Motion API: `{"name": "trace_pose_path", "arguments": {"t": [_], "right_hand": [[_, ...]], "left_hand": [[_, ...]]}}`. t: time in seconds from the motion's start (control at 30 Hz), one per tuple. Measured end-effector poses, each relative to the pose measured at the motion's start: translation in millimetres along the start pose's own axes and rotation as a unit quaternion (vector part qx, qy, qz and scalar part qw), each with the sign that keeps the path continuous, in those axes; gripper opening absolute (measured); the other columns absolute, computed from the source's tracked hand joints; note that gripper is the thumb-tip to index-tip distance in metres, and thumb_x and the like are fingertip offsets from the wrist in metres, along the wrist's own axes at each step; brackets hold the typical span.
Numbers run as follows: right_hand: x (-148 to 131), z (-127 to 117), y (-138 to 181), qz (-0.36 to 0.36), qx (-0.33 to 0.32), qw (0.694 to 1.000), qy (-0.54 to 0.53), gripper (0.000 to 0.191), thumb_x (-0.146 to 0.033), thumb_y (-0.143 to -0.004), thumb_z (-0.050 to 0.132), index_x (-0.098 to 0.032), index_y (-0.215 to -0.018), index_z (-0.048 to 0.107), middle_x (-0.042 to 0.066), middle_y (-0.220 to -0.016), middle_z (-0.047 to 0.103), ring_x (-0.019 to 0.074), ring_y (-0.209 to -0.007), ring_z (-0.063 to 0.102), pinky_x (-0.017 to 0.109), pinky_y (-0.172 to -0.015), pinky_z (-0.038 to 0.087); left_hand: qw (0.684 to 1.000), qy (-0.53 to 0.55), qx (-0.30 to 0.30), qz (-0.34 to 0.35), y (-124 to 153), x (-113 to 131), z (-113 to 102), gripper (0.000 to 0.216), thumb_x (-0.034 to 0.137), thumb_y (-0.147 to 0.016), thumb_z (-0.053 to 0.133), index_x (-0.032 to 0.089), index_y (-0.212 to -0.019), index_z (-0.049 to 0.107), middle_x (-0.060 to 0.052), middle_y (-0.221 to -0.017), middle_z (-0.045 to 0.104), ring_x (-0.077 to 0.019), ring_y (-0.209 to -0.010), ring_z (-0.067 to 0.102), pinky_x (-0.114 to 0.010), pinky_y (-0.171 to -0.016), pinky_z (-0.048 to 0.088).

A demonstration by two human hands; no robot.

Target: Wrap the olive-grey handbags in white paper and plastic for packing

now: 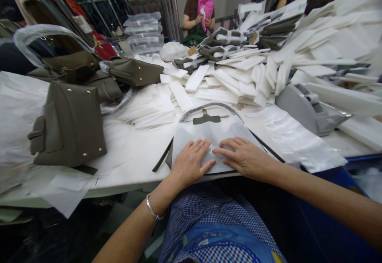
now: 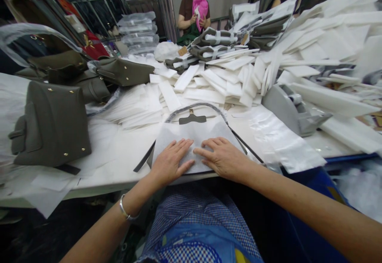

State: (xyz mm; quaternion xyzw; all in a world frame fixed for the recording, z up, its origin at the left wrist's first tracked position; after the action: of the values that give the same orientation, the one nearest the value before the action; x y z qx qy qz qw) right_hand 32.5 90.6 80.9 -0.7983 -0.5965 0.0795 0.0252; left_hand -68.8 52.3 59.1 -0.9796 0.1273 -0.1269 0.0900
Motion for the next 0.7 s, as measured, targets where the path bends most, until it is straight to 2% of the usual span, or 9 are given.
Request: {"name": "trace_pose_path", "arguments": {"t": [0.23,0.43,0.6,0.7], "right_hand": [[-2,2,2,-0.012,-0.003,1.0,0.003,0.034,-0.027,-0.1,0.048,-0.029,-0.132,0.06,0.013,-0.129,0.061,0.0285,-0.116,0.058,0.049,-0.099,0.046],[3,14,9,0.011,-0.011,1.0,0.015,0.046,-0.029,-0.103,0.043,-0.025,-0.149,0.043,0.014,-0.149,0.05,0.0299,-0.134,0.049,0.056,-0.109,0.038],[3,18,5,0.021,-0.043,0.999,0.026,0.041,-0.029,-0.103,0.04,-0.02,-0.142,0.053,0.014,-0.149,0.05,0.0311,-0.137,0.047,0.061,-0.11,0.035],[5,12,6,0.024,-0.03,0.999,0.011,0.045,-0.031,-0.101,0.045,-0.024,-0.145,0.049,0.012,-0.152,0.047,0.0323,-0.14,0.043,0.065,-0.112,0.03]], "left_hand": [[1.0,0.0,0.0,0.002,0,0,-1,0.06,0.052,-0.101,0.042,0.017,-0.149,0.039,-0.012,-0.153,0.046,-0.0234,-0.144,0.04,-0.045,-0.12,0.031],[1.0,-0.021,-0.013,0.004,0,3,1,0.055,0.051,-0.102,0.037,0.018,-0.146,0.046,-0.012,-0.153,0.045,-0.0251,-0.143,0.041,-0.046,-0.119,0.03],[0.997,-0.04,-0.056,0.017,-4,4,3,0.057,0.051,-0.103,0.033,0.016,-0.145,0.046,-0.013,-0.155,0.043,-0.0265,-0.144,0.038,-0.05,-0.12,0.027],[0.995,-0.036,-0.082,0.041,-5,3,2,0.062,0.058,-0.1,0.035,0.02,-0.149,0.042,-0.012,-0.157,0.039,-0.0284,-0.147,0.033,-0.053,-0.12,0.024]]}}
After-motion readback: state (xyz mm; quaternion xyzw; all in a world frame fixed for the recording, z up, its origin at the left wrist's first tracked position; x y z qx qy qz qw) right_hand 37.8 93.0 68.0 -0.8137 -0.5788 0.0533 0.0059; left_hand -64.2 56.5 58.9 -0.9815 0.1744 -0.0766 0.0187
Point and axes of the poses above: each hand's wrist, its own y-axis away from the middle knuckle, its own z-axis out of the palm, x = y × z, the point moved 10 cm from there along -y, towards the middle knuckle
